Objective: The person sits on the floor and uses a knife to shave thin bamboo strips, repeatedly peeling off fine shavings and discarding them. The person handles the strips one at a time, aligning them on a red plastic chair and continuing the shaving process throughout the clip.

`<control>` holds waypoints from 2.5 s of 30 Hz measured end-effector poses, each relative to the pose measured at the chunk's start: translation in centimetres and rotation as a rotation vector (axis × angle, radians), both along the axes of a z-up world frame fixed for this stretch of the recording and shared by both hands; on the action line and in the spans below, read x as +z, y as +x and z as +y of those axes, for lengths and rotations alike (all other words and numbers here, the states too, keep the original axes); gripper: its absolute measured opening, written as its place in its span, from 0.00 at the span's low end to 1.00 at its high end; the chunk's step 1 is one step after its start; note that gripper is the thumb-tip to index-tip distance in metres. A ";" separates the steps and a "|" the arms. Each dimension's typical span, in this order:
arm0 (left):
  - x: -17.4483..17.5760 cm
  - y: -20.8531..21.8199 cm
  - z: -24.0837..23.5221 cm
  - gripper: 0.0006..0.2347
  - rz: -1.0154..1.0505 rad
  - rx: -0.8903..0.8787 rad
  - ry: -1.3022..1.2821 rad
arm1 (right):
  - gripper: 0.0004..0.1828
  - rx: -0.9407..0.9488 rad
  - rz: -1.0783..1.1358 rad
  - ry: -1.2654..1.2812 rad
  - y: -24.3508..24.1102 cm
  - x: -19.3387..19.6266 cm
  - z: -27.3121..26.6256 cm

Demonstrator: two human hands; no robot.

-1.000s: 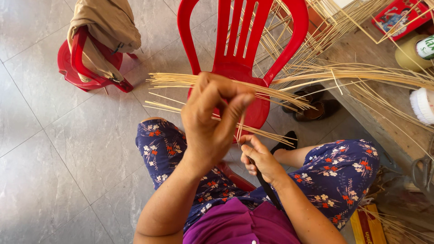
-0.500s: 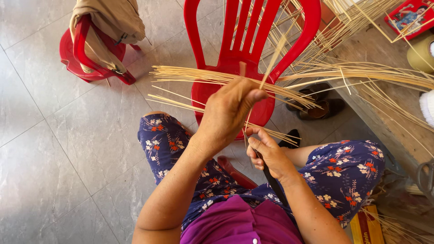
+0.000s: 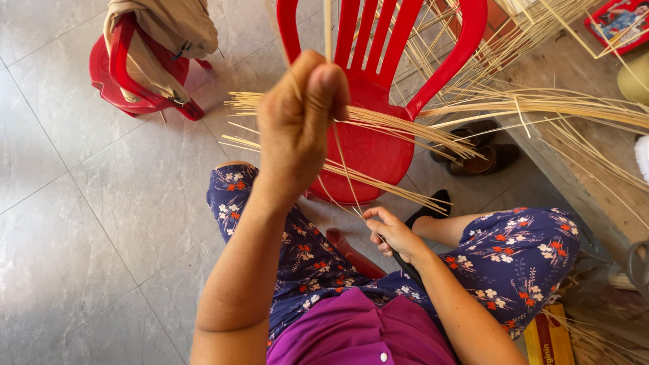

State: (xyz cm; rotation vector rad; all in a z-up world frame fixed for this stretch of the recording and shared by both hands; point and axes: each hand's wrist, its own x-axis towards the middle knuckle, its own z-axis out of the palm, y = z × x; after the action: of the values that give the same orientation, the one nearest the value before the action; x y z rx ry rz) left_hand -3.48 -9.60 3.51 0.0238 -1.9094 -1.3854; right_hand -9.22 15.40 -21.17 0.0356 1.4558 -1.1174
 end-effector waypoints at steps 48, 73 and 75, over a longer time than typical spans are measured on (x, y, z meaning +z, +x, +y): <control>-4.2 3.2 7.7 0.12 -0.125 -0.362 0.038 | 0.31 -0.345 0.414 -1.054 3.1 23.2 1.8; -4.1 3.4 8.0 0.07 -0.191 -0.333 0.095 | 0.31 -0.331 0.400 -1.103 3.5 22.2 1.6; -4.1 3.3 8.0 0.07 -0.234 -0.305 0.060 | 0.30 -0.341 0.436 -1.058 3.7 21.8 1.5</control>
State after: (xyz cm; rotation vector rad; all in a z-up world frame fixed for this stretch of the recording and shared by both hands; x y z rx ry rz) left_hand -0.15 -1.57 -0.58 -0.0839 -2.1296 -1.7053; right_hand -5.49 16.94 0.63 -0.7630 1.0663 -2.1577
